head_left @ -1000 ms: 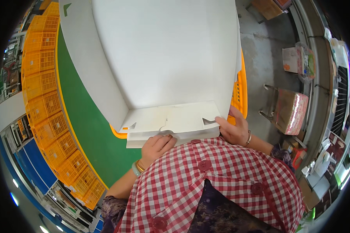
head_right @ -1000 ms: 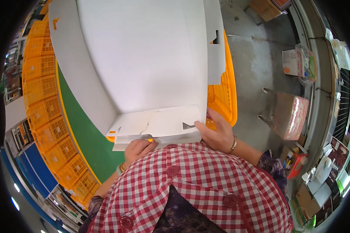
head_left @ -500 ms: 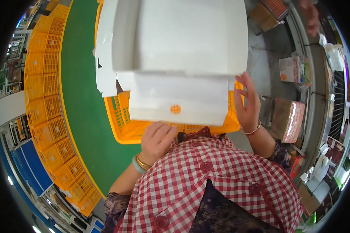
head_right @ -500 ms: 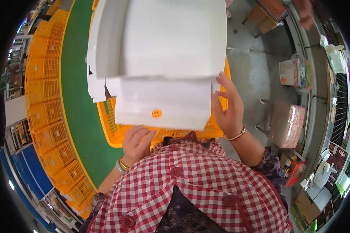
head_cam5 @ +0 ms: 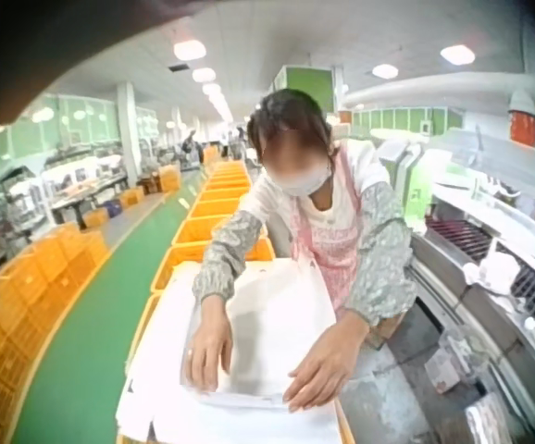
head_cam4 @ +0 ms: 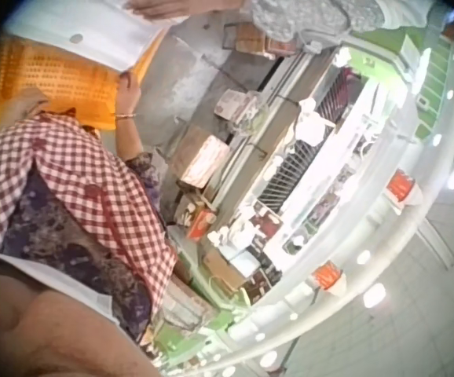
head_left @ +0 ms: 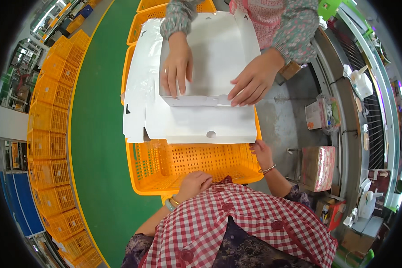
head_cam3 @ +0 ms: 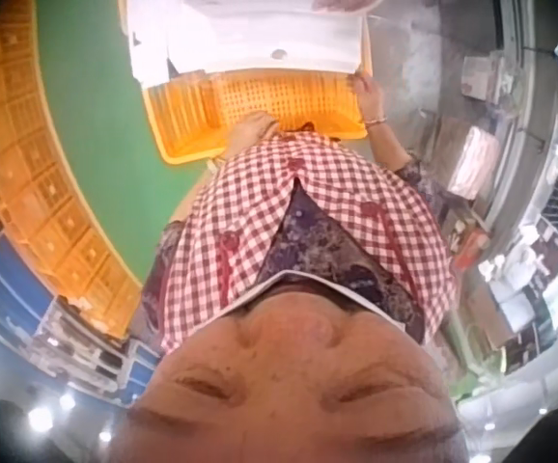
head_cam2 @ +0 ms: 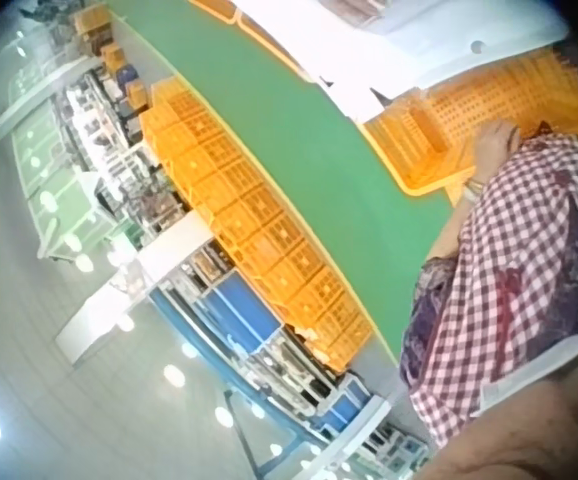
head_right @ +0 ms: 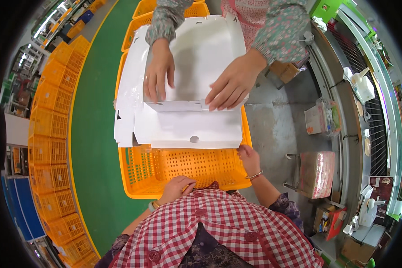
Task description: The person assembles white cardboard boxes by hand on a factory assembly line. They unwrap a flat-packed box, fold the side flaps to form the box structure, and tuck the tabs into place. The process is repeated for multiple units, with the finished boxes being stacked in a yellow plastic crate.
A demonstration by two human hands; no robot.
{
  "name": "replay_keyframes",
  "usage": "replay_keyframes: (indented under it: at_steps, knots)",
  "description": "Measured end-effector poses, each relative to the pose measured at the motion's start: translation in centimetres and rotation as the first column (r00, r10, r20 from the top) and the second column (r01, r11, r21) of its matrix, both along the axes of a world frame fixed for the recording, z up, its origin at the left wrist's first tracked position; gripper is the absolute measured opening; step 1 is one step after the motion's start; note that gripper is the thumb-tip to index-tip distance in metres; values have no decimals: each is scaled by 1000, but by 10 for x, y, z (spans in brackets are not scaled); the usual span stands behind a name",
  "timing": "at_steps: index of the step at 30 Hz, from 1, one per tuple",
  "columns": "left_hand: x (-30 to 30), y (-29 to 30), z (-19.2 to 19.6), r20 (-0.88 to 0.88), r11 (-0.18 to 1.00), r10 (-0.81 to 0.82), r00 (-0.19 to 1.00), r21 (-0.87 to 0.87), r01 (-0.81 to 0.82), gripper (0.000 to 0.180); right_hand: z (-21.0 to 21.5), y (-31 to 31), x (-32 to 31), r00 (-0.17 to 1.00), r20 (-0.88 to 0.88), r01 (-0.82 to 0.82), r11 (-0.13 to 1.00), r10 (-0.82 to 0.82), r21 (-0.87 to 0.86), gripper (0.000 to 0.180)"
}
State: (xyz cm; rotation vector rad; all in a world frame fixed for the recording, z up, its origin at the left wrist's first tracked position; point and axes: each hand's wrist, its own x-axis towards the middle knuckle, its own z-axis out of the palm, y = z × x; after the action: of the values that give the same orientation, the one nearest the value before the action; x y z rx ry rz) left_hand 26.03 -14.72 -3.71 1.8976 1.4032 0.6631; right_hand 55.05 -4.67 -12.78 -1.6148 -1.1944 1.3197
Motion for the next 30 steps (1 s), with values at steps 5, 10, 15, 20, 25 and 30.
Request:
replay_keyframes:
  at_steps: [5,10,15,20,25,30]
  knots:
    - [-4,6,-4,-48,999,-50,998,18,51,16,-1,-17,-16,992,-10,-123,988,123,-95,25]
    - [-3,7,-12,8,998,-52,999,-26,52,18,-4,-20,-14,969,57,-234,966,241,-107,29]
    - [-5,10,-15,-6,998,-71,997,-2,71,18,-11,-38,-13,938,153,-292,947,310,-133,29]
    - [-6,22,-26,11,995,-101,995,-7,101,19,-32,-53,-18,937,106,-310,933,333,-183,26]
    - [-7,23,-23,33,992,-123,992,-29,124,22,-32,-61,-19,969,1,-238,938,246,-253,26]
    - [-8,26,-24,87,988,-147,985,-27,150,21,-30,-66,-21,982,-16,-187,950,190,-251,26]
